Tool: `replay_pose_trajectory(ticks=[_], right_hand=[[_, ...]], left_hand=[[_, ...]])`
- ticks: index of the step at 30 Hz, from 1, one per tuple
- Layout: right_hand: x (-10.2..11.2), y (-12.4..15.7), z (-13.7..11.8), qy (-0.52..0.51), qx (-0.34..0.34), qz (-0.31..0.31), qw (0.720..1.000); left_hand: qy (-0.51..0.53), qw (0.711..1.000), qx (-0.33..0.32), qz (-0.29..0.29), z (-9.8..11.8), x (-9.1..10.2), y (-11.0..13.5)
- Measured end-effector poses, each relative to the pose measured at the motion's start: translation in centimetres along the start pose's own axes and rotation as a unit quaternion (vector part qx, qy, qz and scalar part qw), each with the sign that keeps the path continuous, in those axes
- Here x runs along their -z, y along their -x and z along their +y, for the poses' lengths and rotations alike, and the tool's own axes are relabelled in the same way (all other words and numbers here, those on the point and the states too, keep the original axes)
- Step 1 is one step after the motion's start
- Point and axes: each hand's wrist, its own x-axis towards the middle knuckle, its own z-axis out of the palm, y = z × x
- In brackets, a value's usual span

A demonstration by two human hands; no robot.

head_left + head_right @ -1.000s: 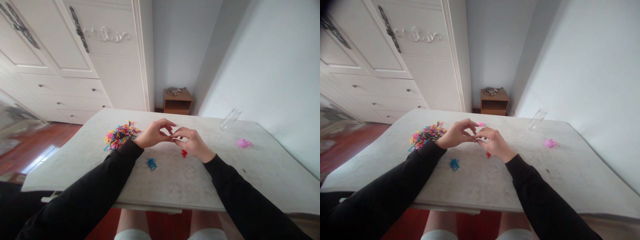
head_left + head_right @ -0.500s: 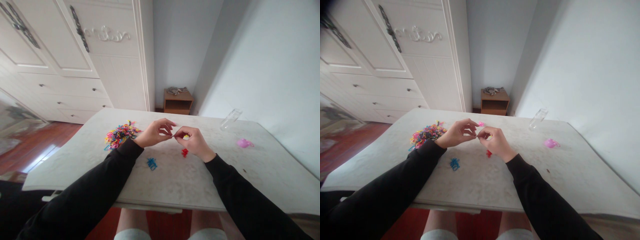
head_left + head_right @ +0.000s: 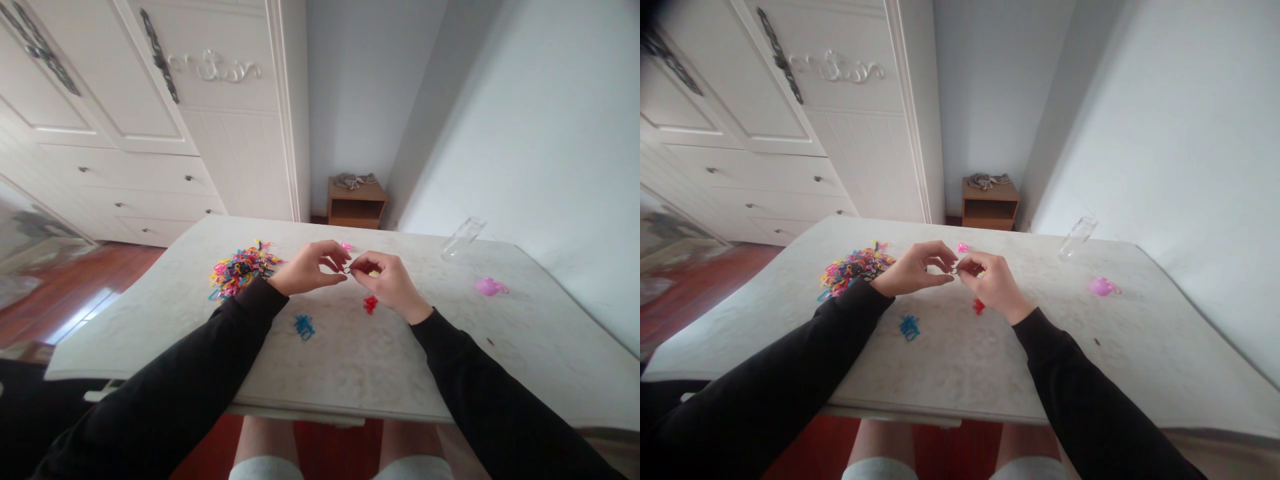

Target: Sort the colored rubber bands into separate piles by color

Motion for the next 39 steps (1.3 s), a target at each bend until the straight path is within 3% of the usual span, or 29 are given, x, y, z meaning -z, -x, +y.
replay_pose_trajectory(ticks=[13,39], right_hand=[[0.0,-0.03,0.36,-0.01,-0.011,0.012,1.0],[0.14,-0.09,0.11,0.068,0.051,0.029,0.996]], left_hand=[[-0.094,0.995,0.002,0.01,0.0,0.02,-0.19],[-0.094,0.995,0.035,0.021,0.35,0.38,-0.44]])
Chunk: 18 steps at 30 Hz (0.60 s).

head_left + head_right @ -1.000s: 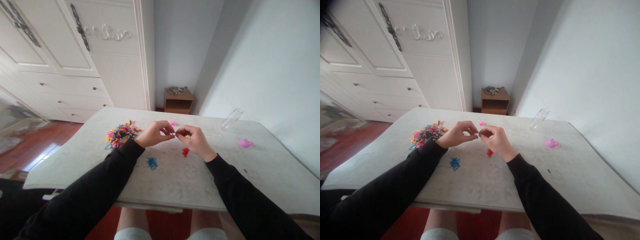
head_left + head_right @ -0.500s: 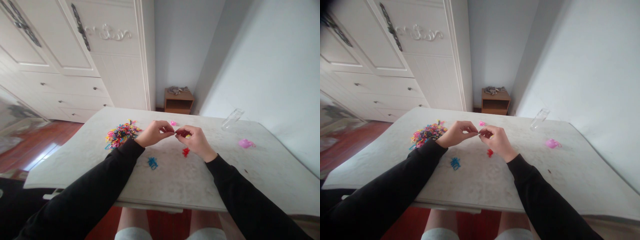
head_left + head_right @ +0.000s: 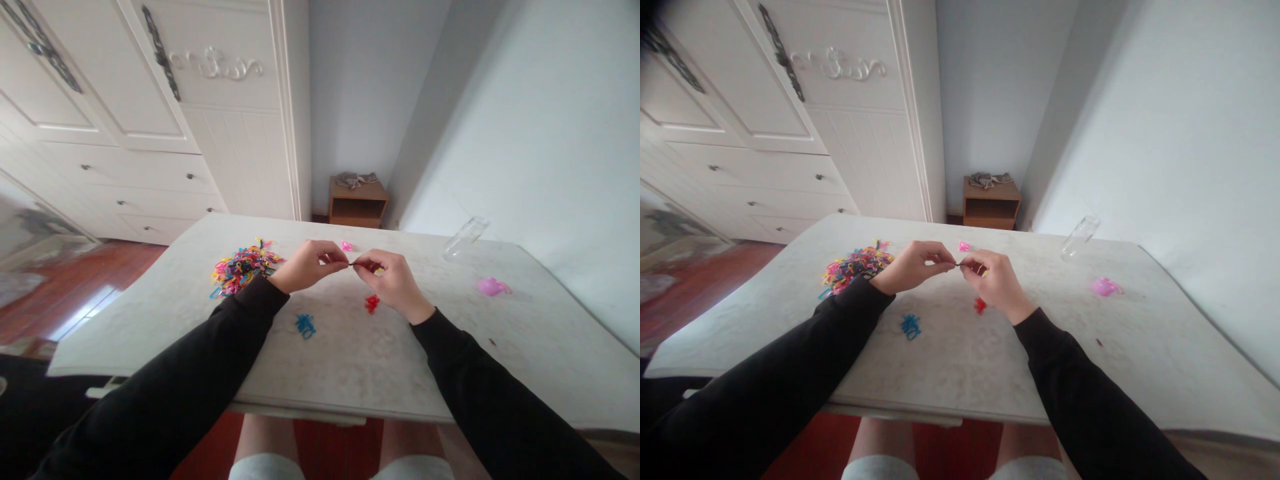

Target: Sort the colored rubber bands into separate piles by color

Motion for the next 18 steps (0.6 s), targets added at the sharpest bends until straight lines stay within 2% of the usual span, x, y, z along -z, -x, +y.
replay_pose_trajectory(ticks=[18], right_hand=[[0.21,-0.06,-0.5,0.024,0.012,-0.029,0.999]], left_hand=[[-0.002,1.0,0.007,-0.013,0.21,0.17,0.01]])
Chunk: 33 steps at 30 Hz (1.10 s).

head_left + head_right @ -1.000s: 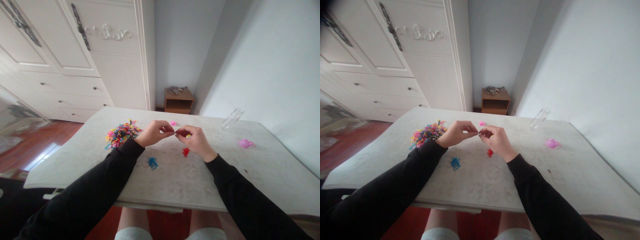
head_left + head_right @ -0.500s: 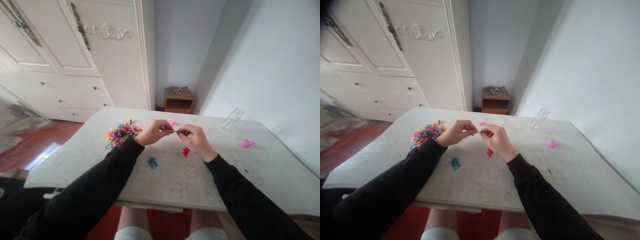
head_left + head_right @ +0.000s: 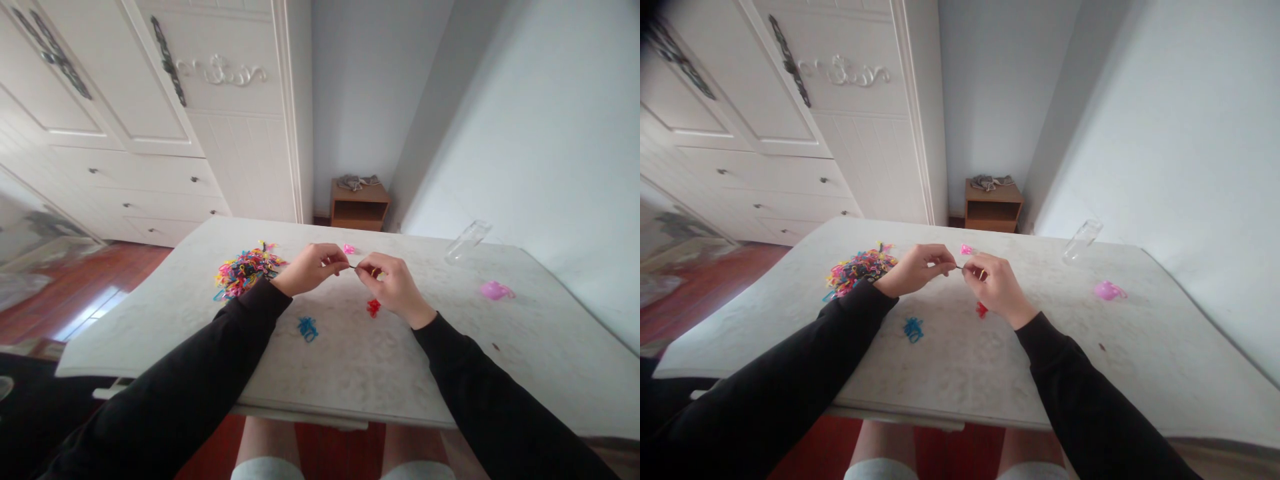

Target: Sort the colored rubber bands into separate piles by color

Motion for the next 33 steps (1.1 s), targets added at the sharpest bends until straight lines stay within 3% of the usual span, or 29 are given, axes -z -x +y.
replay_pose_trajectory(ticks=[10,18,25,30,33], right_hand=[[0.1,-0.1,-0.1,0.007,-0.007,0.007,1.0],[0.6,-0.1,-0.5,0.013,-0.005,0.037,0.999],[0.1,0.1,-0.7,0.016,0.009,0.018,1.0],[0.4,0.1,-0.7,0.012,-0.002,0.037,0.999],[0.4,0.1,-0.8,0.011,0.001,0.037,0.999]], left_hand=[[-0.032,0.999,-0.003,0.001,0.5,0.2,0.0],[-0.076,0.996,-0.017,0.044,-0.3,2.0,-0.2],[-0.053,0.998,-0.001,0.015,-0.3,1.6,-0.1],[-0.064,0.997,0.029,0.04,-1.8,4.1,-0.1],[-0.099,0.994,0.051,0.009,-2.6,5.5,0.1]])
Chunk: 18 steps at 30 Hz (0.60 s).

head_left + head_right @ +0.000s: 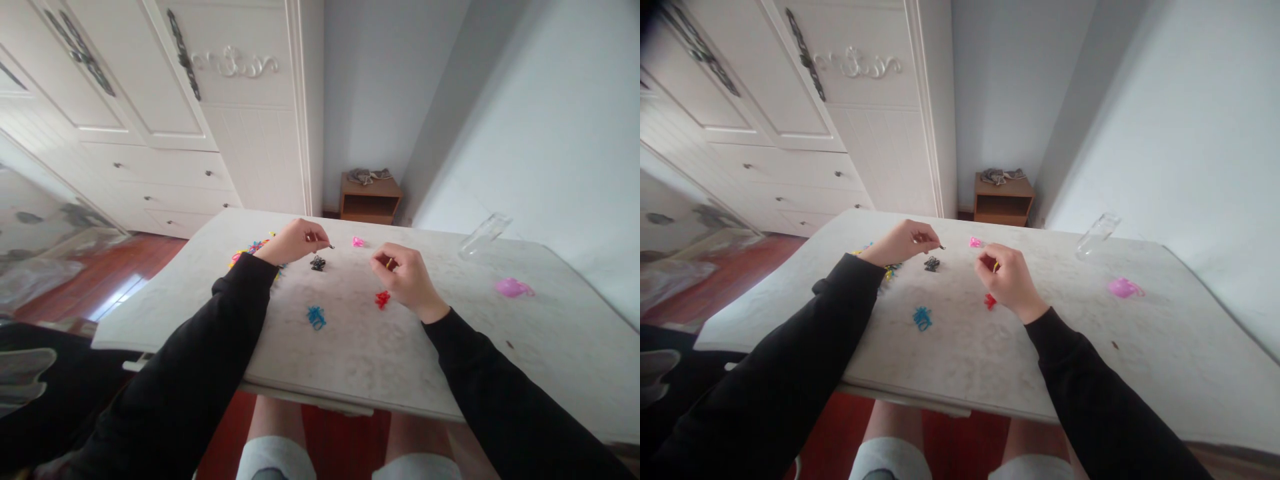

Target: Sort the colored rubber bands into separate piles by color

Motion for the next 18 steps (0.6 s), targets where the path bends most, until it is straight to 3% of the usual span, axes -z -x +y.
replay_pose_trajectory(ticks=[7,13,18], right_hand=[[-0.5,0.3,0.1,0.01,0.01,-0.031,0.999],[-0.4,0.2,-0.1,0.008,0.008,-0.028,1.0],[-0.3,0.2,-0.3,0.011,0.008,-0.026,1.0]], left_hand=[[-0.066,0.993,-0.016,-0.093,-0.5,0.6,0.4],[-0.101,0.991,0.002,-0.088,-1.1,1.2,0.6],[-0.111,0.992,0.037,-0.049,-1.8,1.3,0.5]])
